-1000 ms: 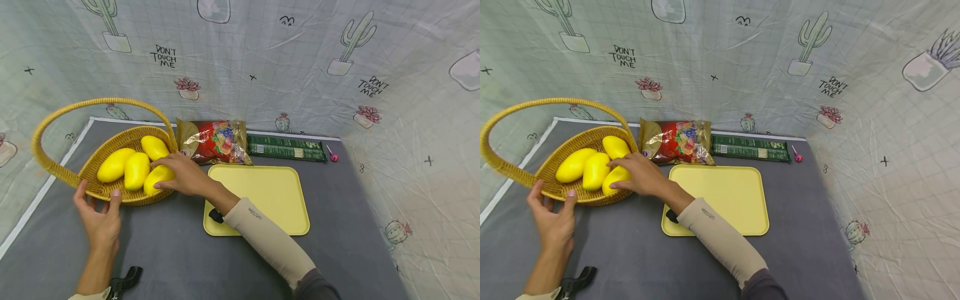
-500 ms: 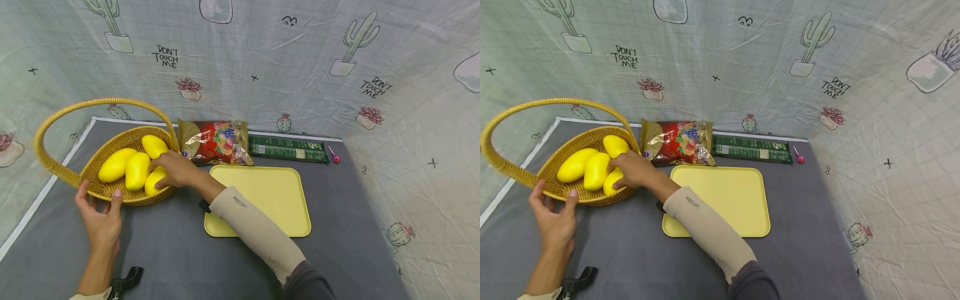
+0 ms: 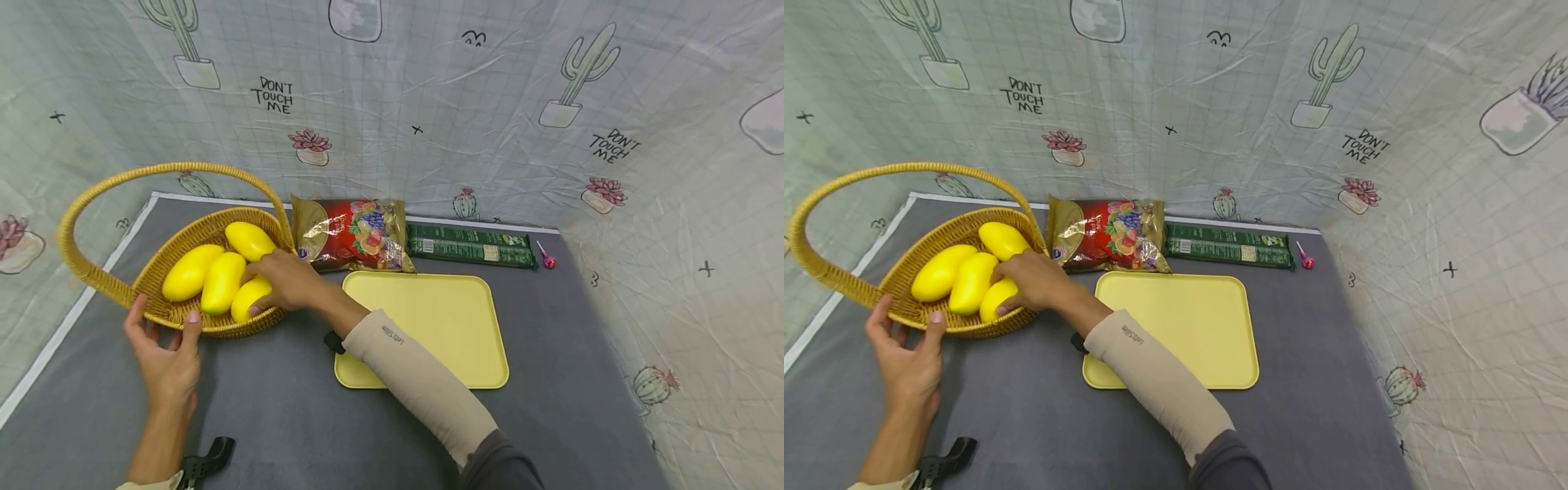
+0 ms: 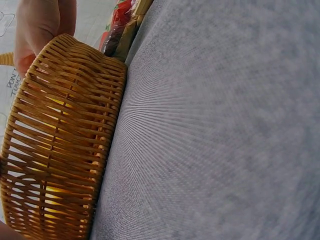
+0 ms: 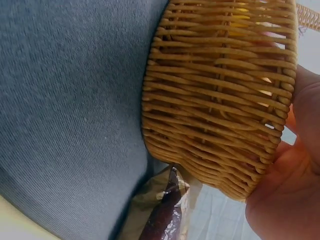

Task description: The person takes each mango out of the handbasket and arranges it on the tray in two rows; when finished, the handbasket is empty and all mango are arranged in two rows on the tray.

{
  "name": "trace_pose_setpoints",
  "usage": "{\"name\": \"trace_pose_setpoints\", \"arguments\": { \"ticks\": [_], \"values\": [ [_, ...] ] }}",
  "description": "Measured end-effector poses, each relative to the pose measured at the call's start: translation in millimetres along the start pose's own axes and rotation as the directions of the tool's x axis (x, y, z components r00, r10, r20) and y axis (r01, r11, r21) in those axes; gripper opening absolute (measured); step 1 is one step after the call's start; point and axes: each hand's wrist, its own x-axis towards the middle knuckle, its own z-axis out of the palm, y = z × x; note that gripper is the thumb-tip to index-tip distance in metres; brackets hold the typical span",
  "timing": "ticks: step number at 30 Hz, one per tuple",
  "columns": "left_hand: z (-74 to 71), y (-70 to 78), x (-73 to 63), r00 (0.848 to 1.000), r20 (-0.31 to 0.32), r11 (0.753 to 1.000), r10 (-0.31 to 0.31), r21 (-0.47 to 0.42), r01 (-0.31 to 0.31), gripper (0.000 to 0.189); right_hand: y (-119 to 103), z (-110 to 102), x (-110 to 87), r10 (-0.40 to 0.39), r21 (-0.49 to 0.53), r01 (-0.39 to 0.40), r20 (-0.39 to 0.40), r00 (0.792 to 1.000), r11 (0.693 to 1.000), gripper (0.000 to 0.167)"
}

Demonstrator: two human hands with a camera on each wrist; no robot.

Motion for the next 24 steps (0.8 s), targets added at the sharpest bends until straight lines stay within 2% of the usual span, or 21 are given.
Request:
{"name": "trace_pose_setpoints", "arguments": {
  "ticks": [5,12,16,24],
  "values": [
    [0.1,0.0,0.3,1.0,0.001,1.0,0.015,0.0,-0.015,0.085,-2.7,0.1,-5.0,0.003,0.029,-0.001,-0.063,0.998,1.0,0.061],
    [-0.4,1.3,-0.9,1.0,0.001,1.0,0.001,-0.007,-0.001,0.085,-2.8,0.7,-12.7,0.021,0.108,-0.002,-0.174,0.985,0.994,0.061],
    [-0.6,1.0,-1.1,1.0,0.002,1.0,0.003,-0.013,-0.003,0.085,-2.8,1.2,-18.0,0.068,0.167,-0.026,-0.255,0.965,0.986,0.061],
    [-0.2,-1.1,-1.0,1.0,0.004,1.0,0.003,0.012,-0.003,0.083,-5.1,-3.6,-26.6,0.128,0.28,-0.01,-0.406,0.905,0.96,0.062]
  ]
}}
